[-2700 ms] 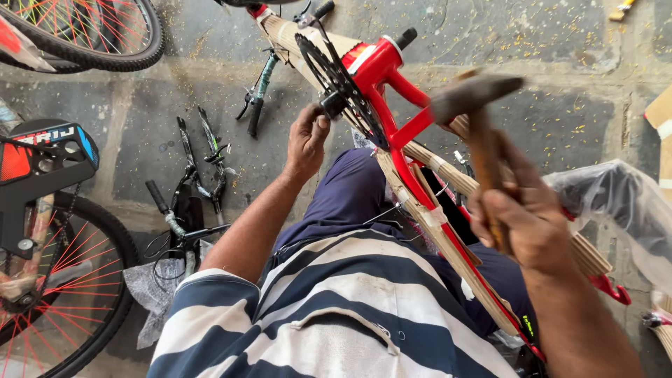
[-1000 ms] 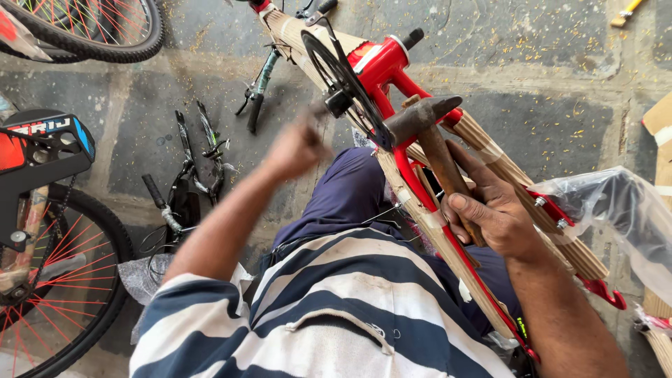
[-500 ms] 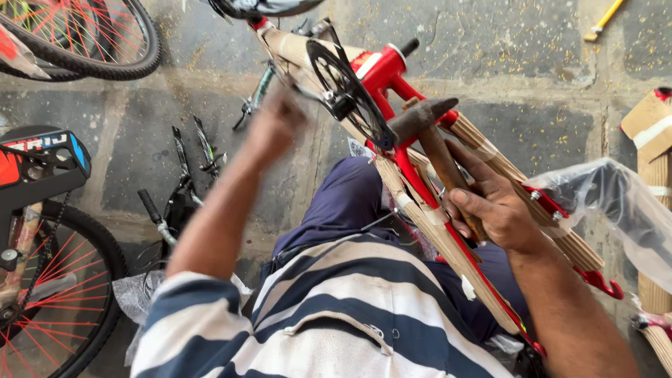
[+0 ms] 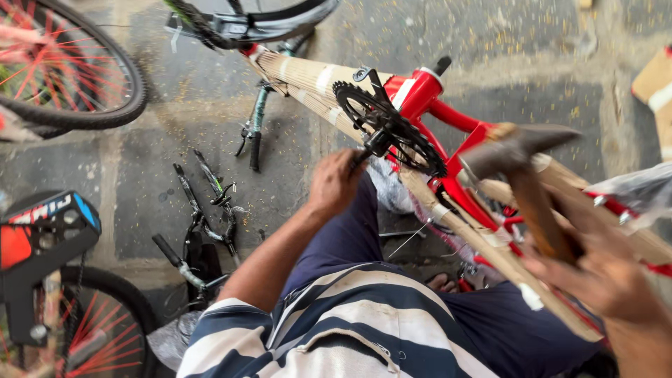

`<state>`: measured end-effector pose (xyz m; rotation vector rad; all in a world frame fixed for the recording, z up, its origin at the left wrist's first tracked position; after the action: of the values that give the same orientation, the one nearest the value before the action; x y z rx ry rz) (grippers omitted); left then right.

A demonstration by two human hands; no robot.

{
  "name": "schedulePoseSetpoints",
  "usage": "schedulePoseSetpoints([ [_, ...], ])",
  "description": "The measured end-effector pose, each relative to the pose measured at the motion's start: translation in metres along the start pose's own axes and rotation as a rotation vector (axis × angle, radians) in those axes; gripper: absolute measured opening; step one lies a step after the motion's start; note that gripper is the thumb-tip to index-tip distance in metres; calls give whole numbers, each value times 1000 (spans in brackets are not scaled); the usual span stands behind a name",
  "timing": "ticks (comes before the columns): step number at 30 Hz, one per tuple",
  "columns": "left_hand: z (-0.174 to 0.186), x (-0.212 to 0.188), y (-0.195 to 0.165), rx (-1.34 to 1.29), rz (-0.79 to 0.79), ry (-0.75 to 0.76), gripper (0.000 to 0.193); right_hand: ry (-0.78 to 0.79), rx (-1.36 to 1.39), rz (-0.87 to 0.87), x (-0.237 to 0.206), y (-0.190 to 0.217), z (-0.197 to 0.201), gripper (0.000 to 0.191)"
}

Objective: The person sits on the floor assembling a new bicycle with a cardboard-wrapped frame. They hold a hammer and tap the crank and chainring area, fit the chain onto the chainring, and use a wrench to tighten components on the drivetrain.

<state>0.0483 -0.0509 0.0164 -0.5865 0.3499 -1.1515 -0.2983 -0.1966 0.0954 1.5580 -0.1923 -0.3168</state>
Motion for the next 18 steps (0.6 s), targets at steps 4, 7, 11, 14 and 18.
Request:
schedulePoseSetpoints([
  [4,43,8,13,169,-160,-106,20,-56,-169,-85,-54,-2,-23,98],
  [7,51,11,26,19,-223,-91,35,70,-389,-332,-65,-6,-61,102],
  [11,25,-1,68,-608,-91,-107,73,414,-668,-1065,-67,-55,-133,92],
  [14,-32,-21,98,-1255,40,-46,66,578,-761,-901,-17,-103,-184,83],
  [18,-113,-57,116,-1261,308,227,51,638,-927,-826,46,-219,-235,89],
])
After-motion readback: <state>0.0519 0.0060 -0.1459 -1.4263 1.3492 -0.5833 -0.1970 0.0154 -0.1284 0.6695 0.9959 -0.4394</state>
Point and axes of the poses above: each hand's wrist, its own x-axis towards the middle knuckle, its own z-axis out of the back of the hand, y = z × x, the point moved 8 cm from there along x, towards the middle knuckle, and after that the axes turned 14 degrees about y, right-handed, at the moved point
